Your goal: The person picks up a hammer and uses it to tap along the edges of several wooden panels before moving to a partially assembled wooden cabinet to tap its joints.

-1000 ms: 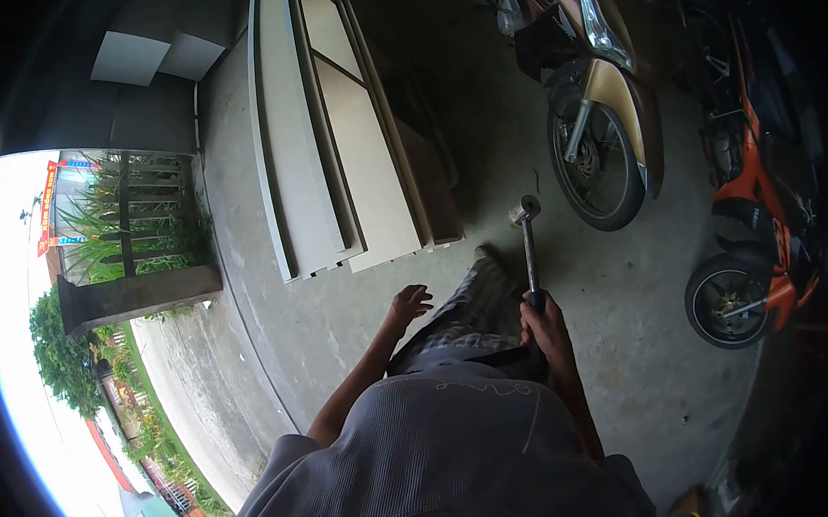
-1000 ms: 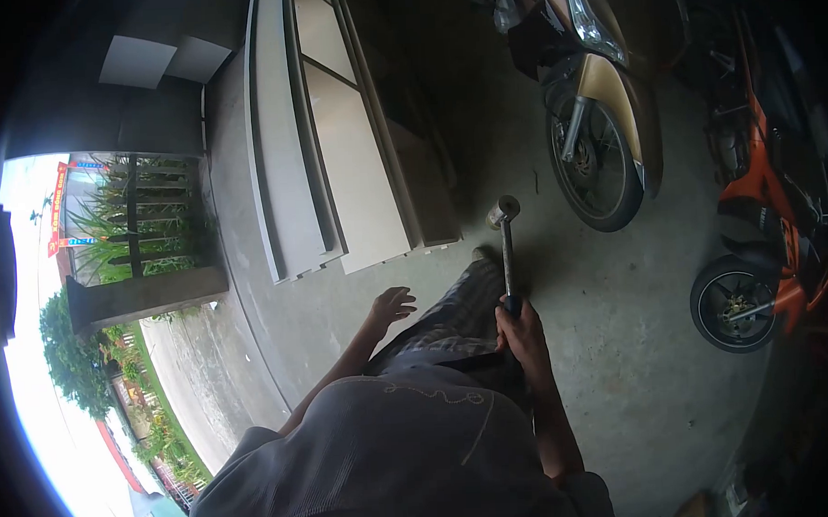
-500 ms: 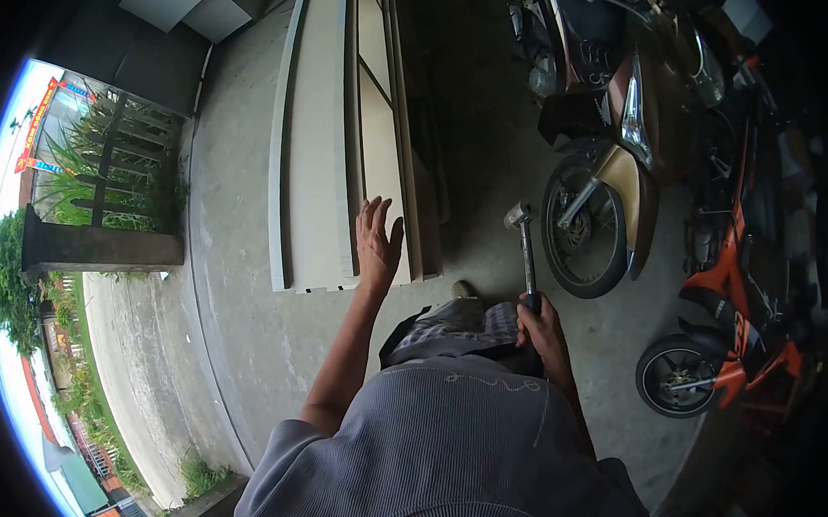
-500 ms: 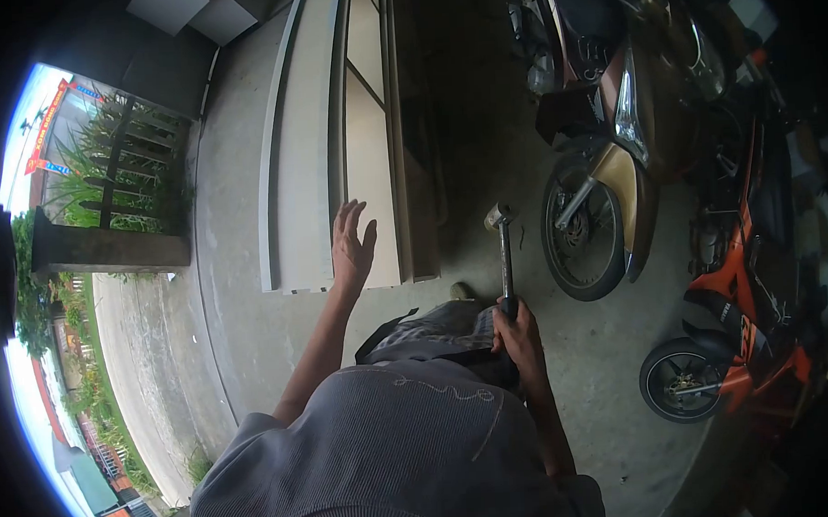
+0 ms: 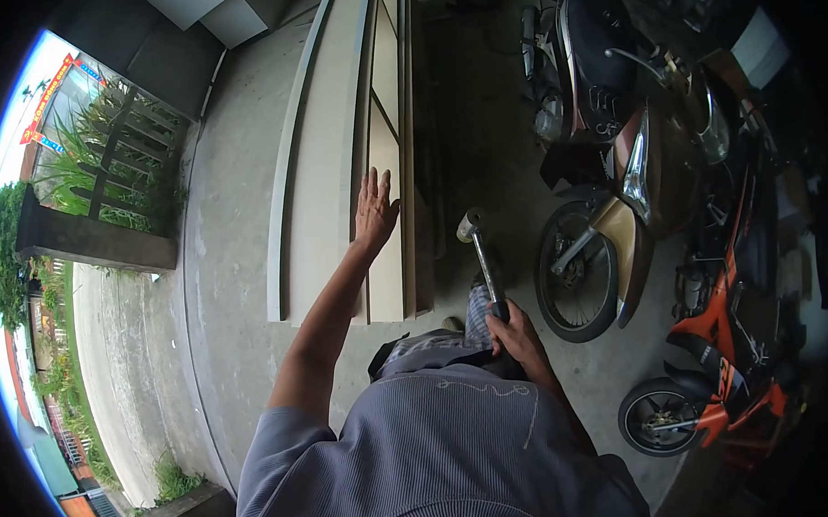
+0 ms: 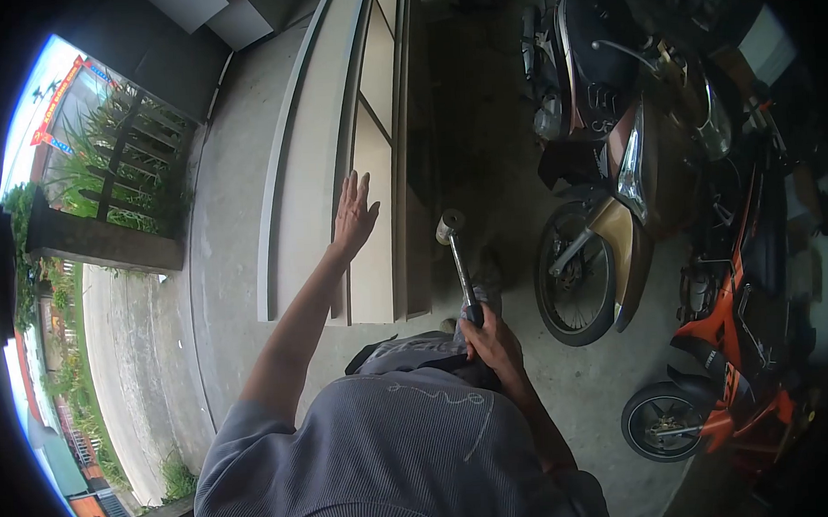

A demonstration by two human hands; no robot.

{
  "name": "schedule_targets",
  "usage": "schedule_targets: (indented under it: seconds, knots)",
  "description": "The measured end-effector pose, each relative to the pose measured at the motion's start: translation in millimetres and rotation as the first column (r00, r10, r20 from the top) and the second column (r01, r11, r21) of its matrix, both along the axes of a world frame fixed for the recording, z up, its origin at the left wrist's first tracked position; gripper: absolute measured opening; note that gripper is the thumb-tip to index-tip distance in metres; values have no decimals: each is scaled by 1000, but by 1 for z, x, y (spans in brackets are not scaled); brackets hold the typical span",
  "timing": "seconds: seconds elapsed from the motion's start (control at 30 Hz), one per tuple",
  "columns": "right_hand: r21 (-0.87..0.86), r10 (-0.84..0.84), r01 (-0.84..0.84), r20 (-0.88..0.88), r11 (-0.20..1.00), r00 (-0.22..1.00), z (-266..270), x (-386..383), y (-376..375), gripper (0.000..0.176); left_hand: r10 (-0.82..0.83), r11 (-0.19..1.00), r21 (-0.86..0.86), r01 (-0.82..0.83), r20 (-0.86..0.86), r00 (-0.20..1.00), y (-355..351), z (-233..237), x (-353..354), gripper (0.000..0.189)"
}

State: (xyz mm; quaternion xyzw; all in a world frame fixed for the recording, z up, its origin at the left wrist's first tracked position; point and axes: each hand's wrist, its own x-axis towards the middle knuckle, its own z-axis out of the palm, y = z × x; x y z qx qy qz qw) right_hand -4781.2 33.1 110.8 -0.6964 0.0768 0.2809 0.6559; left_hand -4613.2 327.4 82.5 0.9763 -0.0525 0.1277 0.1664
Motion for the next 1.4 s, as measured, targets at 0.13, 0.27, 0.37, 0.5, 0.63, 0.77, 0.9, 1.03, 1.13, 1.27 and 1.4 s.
schedule_targets:
  seconds: [0.13, 0.27, 0.37, 0.5, 0.63, 0.77, 0.9, 1.03, 1.13, 1.27, 1.4]
  knots:
    - [1, 98, -98, 47, 995, 994, 14, 56, 7, 32, 96, 990, 108, -87, -77, 992, -4, -16, 30, 58]
    - [15, 137, -139, 82, 990, 987, 24, 129, 20, 32, 163, 980, 137, -144, -141, 976, -8, -18, 48, 49]
    - [79, 158, -168, 116, 983, 981, 27, 190, 36, 35, 194, 971, 157, -181, -74, 978, -14, -23, 56, 40]
    - [127, 225, -241, 127, 962, 966, 34, 273, 63, 32, 243, 955, 194, -224, -82, 967, -21, -20, 65, 33]
    - [86, 292, -321, 243, 943, 925, 40, 349, 95, 35, 318, 936, 190, -295, -101, 943, -26, -23, 76, 27]
    - [2, 363, -381, 302, 924, 882, 53, 408, 128, 34, 411, 903, 176, -393, -81, 908, -36, -24, 88, 22]
    - [15, 385, -407, 297, 913, 874, 41, 441, 151, 32, 485, 870, 162, -466, -109, 867, -40, -27, 97, 22]
    - [-56, 473, -473, 227, 879, 851, 22, 458, 159, 29, 546, 835, 159, -528, -110, 831, -43, -27, 104, 20]
    - [-87, 517, -510, 193, 856, 834, 17, 464, 158, 28, 593, 801, 172, -573, -97, 800, -49, -23, 114, 19]
    - [-80, 520, -515, 201, 854, 830, 11, 467, 151, 28, 641, 761, 197, -619, -78, 763, -58, -24, 123, 18]
    - [-81, 537, -532, 165, 843, 827, -2, 474, 145, 29, 655, 746, 227, -626, -79, 751, -61, -27, 127, 17]
